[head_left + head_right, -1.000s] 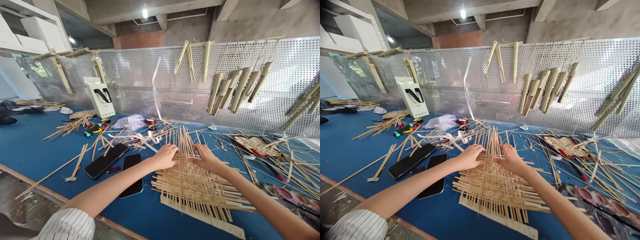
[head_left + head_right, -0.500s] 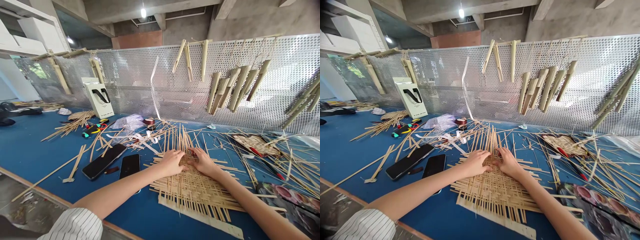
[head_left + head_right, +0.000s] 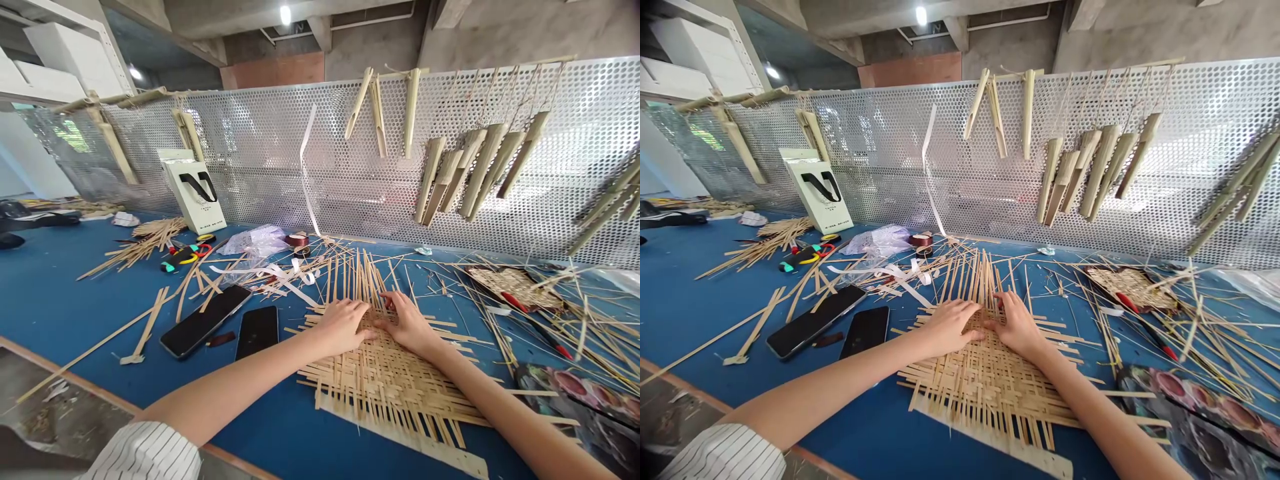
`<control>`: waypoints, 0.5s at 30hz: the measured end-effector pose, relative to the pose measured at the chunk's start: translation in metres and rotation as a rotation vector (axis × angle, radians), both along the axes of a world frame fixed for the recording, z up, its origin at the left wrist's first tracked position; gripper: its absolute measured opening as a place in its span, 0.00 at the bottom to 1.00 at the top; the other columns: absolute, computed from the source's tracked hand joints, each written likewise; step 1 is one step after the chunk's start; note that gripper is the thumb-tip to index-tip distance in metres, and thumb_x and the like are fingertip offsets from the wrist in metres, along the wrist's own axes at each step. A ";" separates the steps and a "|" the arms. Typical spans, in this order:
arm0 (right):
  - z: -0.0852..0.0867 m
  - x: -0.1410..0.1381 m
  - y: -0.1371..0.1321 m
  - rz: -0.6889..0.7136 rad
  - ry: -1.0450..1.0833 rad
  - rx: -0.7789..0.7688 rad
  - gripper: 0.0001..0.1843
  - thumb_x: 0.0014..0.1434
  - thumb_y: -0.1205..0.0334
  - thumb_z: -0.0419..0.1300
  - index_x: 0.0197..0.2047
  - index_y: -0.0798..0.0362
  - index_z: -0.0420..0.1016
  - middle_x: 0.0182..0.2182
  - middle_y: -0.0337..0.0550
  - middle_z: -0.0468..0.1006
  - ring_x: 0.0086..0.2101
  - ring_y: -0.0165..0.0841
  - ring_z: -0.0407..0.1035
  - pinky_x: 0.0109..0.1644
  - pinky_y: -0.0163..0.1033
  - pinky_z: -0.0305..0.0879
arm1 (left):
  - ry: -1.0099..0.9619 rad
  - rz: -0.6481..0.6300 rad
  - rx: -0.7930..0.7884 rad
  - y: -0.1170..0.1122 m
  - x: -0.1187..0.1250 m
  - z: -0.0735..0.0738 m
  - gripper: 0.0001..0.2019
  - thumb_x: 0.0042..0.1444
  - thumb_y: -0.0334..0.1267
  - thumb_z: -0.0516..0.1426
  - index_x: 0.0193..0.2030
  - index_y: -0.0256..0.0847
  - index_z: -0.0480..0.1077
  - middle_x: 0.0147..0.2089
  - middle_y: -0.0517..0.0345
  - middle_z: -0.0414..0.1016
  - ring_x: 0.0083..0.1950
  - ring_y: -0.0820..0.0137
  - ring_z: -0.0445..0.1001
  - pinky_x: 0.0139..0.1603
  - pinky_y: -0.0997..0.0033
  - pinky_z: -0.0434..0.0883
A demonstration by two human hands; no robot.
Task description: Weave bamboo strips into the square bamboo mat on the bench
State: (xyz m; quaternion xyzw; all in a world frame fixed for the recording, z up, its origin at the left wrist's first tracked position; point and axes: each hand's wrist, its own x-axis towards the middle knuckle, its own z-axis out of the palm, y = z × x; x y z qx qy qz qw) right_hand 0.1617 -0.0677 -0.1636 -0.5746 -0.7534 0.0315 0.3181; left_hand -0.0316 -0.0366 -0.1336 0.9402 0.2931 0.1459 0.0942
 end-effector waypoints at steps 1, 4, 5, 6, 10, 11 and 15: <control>0.000 0.000 0.000 -0.020 -0.017 0.012 0.23 0.51 0.56 0.60 0.48 0.56 0.62 0.36 0.46 0.68 0.39 0.40 0.64 0.44 0.46 0.62 | -0.009 -0.002 -0.013 0.000 -0.001 0.001 0.26 0.56 0.52 0.50 0.57 0.39 0.58 0.55 0.48 0.67 0.55 0.58 0.64 0.54 0.55 0.62; 0.001 0.000 -0.001 -0.051 -0.079 0.023 0.22 0.52 0.52 0.60 0.46 0.56 0.64 0.35 0.47 0.70 0.39 0.41 0.64 0.44 0.47 0.62 | -0.026 -0.004 -0.078 -0.001 -0.004 0.004 0.30 0.54 0.58 0.48 0.58 0.39 0.56 0.59 0.48 0.63 0.59 0.58 0.61 0.57 0.55 0.59; 0.001 0.000 -0.001 -0.050 -0.093 0.022 0.22 0.52 0.52 0.60 0.45 0.56 0.64 0.35 0.47 0.71 0.39 0.41 0.64 0.44 0.47 0.62 | -0.023 -0.007 -0.104 -0.001 -0.005 0.006 0.33 0.52 0.61 0.49 0.59 0.40 0.55 0.60 0.47 0.62 0.60 0.57 0.59 0.57 0.54 0.59; 0.001 0.000 0.000 -0.046 -0.101 0.021 0.21 0.52 0.51 0.60 0.45 0.56 0.65 0.36 0.47 0.71 0.40 0.42 0.64 0.44 0.47 0.62 | -0.017 -0.011 -0.126 -0.001 -0.006 0.007 0.37 0.49 0.63 0.49 0.59 0.40 0.55 0.60 0.47 0.61 0.60 0.56 0.59 0.57 0.53 0.58; 0.000 0.000 0.001 -0.037 -0.085 0.010 0.19 0.53 0.53 0.59 0.44 0.56 0.65 0.37 0.49 0.71 0.42 0.42 0.64 0.44 0.46 0.63 | -0.002 -0.015 -0.150 -0.003 -0.007 0.008 0.42 0.43 0.66 0.53 0.59 0.39 0.55 0.59 0.46 0.61 0.59 0.54 0.59 0.56 0.52 0.59; 0.000 0.000 0.001 -0.038 -0.076 0.004 0.19 0.53 0.53 0.59 0.44 0.55 0.65 0.36 0.48 0.71 0.41 0.41 0.65 0.43 0.46 0.63 | -0.002 -0.011 -0.146 -0.004 -0.006 0.008 0.41 0.43 0.65 0.53 0.59 0.40 0.56 0.59 0.47 0.62 0.58 0.54 0.59 0.55 0.52 0.59; 0.000 -0.001 0.002 -0.050 -0.050 -0.012 0.17 0.52 0.54 0.59 0.43 0.55 0.64 0.31 0.45 0.70 0.35 0.39 0.66 0.40 0.44 0.64 | 0.003 -0.003 -0.127 -0.005 -0.003 0.006 0.38 0.44 0.63 0.54 0.56 0.39 0.59 0.56 0.48 0.64 0.55 0.55 0.61 0.53 0.53 0.61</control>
